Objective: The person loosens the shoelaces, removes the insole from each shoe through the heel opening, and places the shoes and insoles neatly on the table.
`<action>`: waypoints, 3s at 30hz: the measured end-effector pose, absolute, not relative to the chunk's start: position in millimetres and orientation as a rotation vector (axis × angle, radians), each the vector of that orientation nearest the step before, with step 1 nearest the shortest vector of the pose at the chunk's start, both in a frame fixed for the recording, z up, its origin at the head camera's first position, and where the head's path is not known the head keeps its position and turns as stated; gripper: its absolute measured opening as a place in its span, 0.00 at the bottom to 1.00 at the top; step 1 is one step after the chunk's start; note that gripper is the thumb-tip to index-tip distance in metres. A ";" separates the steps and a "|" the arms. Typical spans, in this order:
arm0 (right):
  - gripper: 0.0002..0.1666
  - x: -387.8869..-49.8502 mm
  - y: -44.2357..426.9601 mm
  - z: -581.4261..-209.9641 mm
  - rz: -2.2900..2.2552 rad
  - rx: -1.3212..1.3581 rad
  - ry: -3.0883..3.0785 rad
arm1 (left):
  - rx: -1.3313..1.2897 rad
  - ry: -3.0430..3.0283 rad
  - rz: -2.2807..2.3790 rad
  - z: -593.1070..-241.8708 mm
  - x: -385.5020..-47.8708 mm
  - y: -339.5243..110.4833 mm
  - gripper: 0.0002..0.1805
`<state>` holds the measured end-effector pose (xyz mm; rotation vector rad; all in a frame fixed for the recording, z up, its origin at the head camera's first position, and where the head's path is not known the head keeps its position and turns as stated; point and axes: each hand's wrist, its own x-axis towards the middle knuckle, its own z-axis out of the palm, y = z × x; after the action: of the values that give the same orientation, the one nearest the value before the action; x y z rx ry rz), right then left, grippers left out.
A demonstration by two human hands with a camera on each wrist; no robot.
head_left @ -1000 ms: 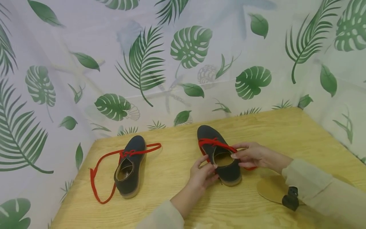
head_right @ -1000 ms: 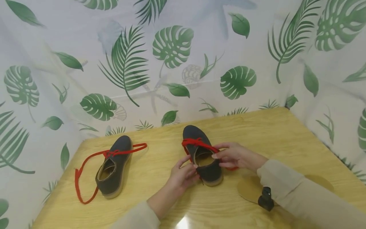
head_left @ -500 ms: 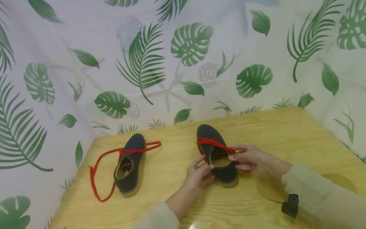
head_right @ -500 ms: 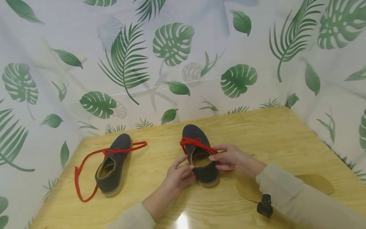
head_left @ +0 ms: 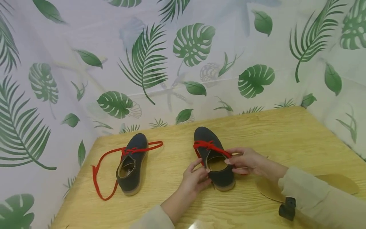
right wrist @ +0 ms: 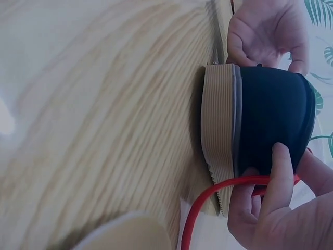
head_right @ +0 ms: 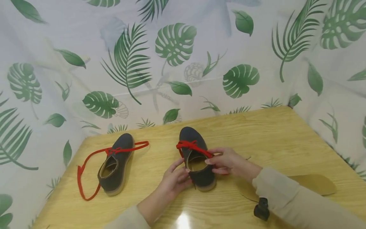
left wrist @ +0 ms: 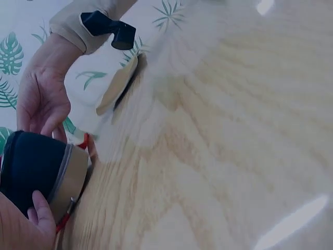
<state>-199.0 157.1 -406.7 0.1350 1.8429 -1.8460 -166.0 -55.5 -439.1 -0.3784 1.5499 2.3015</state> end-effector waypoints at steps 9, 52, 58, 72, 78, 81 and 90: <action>0.42 -192.7 153.0 -411.7 -1.826 0.142 1.858 | -0.522 1.529 2.310 -431.8 -156.2 -53.3 0.36; 0.46 -134.5 114.2 -384.7 -2.106 0.640 1.425 | -0.520 1.703 2.353 -429.7 -147.3 -41.7 0.36; 0.41 -140.7 108.8 -386.8 -2.077 0.621 1.519 | -0.558 1.734 2.429 -426.4 -141.8 -31.6 0.35; 0.48 -147.6 109.9 -387.9 -2.096 0.596 1.555 | -0.648 1.665 2.491 -422.1 -130.5 -18.4 0.38; 0.48 -149.6 112.6 -386.3 -2.061 0.576 1.587 | -0.664 1.577 2.508 -417.9 -131.0 -18.0 0.40; 0.48 -152.6 116.0 -386.3 -2.042 0.577 1.617 | -0.688 1.560 2.537 -417.0 -129.6 -15.2 0.41; 0.21 -162.6 128.1 -385.0 -1.976 0.485 1.747 | -0.712 1.629 2.568 -421.2 -118.8 -6.1 0.40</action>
<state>-162.6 128.1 -385.0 0.4855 1.7472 -1.9763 -118.8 -6.1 -421.2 -0.7124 1.6287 2.5680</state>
